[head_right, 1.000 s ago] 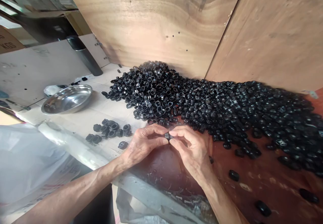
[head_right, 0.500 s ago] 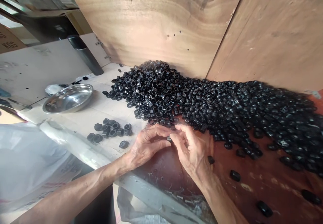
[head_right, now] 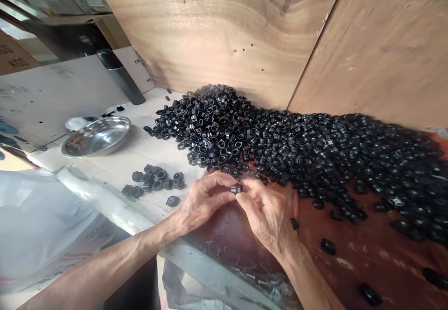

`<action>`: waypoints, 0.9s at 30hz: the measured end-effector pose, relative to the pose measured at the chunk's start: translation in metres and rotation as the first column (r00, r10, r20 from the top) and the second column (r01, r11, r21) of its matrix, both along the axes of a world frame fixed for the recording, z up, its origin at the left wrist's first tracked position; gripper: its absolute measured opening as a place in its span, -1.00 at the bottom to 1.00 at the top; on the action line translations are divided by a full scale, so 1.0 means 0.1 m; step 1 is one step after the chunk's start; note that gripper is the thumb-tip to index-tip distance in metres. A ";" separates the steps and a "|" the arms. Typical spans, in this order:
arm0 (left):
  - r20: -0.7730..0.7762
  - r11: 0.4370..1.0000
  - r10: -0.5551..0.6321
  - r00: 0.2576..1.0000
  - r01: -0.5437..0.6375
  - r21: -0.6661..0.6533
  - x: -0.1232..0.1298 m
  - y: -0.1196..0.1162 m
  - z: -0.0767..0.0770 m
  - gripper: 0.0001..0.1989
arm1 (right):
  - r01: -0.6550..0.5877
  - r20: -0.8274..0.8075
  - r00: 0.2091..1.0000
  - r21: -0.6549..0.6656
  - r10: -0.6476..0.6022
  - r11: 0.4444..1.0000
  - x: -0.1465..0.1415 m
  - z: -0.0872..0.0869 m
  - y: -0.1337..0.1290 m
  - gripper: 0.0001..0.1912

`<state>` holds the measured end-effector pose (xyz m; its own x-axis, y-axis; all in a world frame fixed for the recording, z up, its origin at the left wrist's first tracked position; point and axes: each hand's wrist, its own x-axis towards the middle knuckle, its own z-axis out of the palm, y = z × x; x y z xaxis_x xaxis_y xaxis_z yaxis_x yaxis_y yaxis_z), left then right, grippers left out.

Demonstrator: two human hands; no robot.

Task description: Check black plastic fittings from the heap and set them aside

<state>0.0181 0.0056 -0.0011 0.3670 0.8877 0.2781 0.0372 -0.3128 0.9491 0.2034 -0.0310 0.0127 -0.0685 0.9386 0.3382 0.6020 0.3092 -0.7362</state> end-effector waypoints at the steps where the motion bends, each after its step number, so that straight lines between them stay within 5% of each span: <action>1: -0.008 1.000 0.013 1.000 -0.013 -0.007 0.00 0.00 0.01 -0.85 | -0.009 -0.007 1.000 -0.023 0.009 1.000 0.00 0.01 -0.01 -0.53; 9: -0.034 1.000 0.022 0.999 -0.023 -0.015 -0.01 0.00 0.03 -0.84 | -0.026 -0.033 0.999 -0.083 0.024 0.996 0.01 0.02 -0.03 -0.51; 14: 0.005 0.999 -0.002 1.000 0.002 -0.036 -0.01 -0.01 -0.02 -0.86 | -0.006 -0.063 0.998 -0.096 0.000 0.995 0.01 -0.03 -0.01 -0.80; 20: -0.068 1.000 -0.014 0.998 0.015 0.015 0.00 -0.01 -0.04 -0.87 | -0.001 -0.156 0.987 -0.295 -0.047 0.955 -0.03 -0.11 -0.01 -0.71; 24: -0.343 0.980 -0.103 0.934 0.155 0.128 -0.13 -0.06 0.07 -0.79 | 0.036 -0.046 0.997 -0.345 -0.055 0.938 0.00 -0.15 0.01 -0.54; 27: -0.670 0.957 -0.049 0.741 0.228 0.182 -0.36 -0.07 0.13 -0.78 | 0.163 0.137 0.979 -0.064 -0.153 0.985 0.08 -0.20 0.06 -0.71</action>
